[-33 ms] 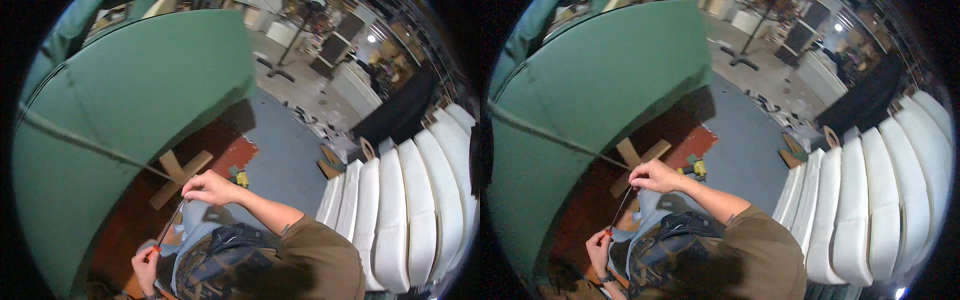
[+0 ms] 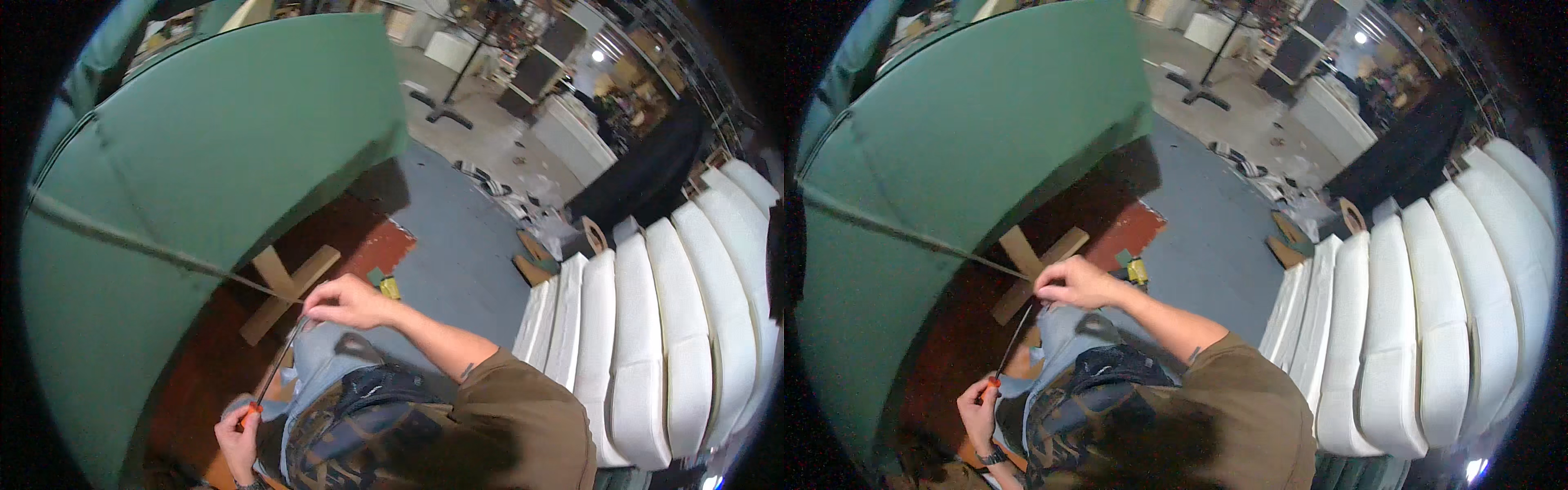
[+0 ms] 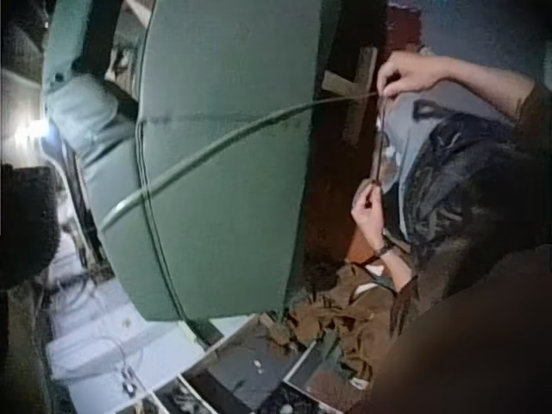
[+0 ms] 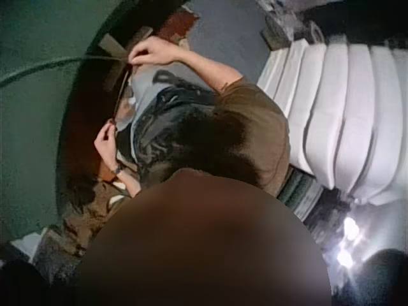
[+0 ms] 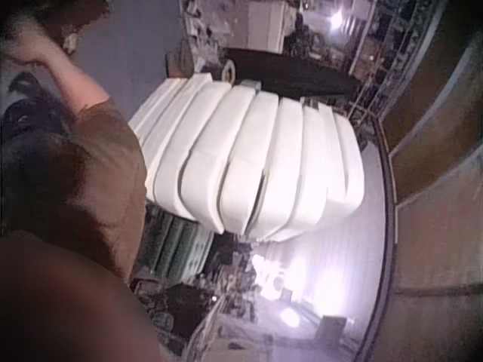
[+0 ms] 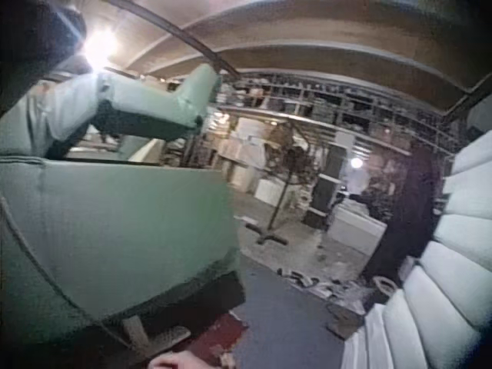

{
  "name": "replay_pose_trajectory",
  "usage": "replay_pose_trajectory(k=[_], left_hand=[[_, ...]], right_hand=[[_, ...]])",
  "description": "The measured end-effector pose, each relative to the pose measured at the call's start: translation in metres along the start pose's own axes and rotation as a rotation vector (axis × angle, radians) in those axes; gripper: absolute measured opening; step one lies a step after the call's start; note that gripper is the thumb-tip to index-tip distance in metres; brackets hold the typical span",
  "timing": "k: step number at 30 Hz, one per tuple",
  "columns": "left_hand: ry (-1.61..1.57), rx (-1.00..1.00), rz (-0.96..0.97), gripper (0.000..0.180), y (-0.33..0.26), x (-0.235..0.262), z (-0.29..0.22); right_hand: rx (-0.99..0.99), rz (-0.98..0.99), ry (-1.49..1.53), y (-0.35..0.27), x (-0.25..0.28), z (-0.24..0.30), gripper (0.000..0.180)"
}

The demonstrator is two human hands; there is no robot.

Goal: The person uses a screwdriver to pry open a seam on a green upholstered chair. They repeatedly insert the tool into the seam and lever it to separate the fabric layers, working along the same section throughout the clip.

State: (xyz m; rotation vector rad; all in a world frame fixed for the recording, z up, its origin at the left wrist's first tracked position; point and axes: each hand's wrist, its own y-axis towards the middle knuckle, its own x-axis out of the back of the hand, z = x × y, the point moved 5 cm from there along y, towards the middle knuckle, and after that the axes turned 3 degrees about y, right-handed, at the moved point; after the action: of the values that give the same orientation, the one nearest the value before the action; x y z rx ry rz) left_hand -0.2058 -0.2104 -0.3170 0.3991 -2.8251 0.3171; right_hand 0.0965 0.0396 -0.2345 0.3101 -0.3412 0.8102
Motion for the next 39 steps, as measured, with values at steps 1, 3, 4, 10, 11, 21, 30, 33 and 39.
replay_pose_trajectory(k=[1,3,4,10,11,21,30,33,39], left_hand=[[0.072,-0.052,-0.019,0.017,0.002,-0.002,0.002],[0.194,-0.141,-0.031,0.017,0.005,-0.002,0.014],[0.136,-0.096,-0.039,0.017,0.006,0.002,0.026],[-0.055,-0.028,-0.118,0.022,0.006,0.020,0.090],[-0.028,-0.036,-0.113,0.027,0.008,0.020,0.092],[-0.192,0.048,-0.402,0.031,-0.047,0.027,0.036],[-0.379,0.114,-0.510,0.027,-0.085,0.004,0.039],[-0.369,0.149,-0.513,0.027,-0.085,0.005,0.042],[-0.300,0.066,-0.460,0.029,-0.065,0.011,0.025]], right_hand=[[-0.172,-0.010,-0.068,-0.017,0.024,-0.023,0.021],[-0.309,-0.114,-0.200,-0.058,0.103,-0.050,0.019],[-0.540,-0.378,-0.256,-0.089,0.159,-0.064,0.016],[-0.925,-1.421,-0.759,-0.210,0.291,-0.052,0.079],[-0.766,-1.155,-0.659,-0.186,0.272,-0.059,0.070],[0.630,-0.189,-0.747,0.082,-0.072,0.038,0.049],[0.584,-0.609,-0.661,0.165,-0.101,0.033,0.028],[0.576,-0.578,-0.671,0.172,-0.095,0.040,0.029],[0.762,-0.480,-0.805,0.182,-0.069,0.053,0.033]])
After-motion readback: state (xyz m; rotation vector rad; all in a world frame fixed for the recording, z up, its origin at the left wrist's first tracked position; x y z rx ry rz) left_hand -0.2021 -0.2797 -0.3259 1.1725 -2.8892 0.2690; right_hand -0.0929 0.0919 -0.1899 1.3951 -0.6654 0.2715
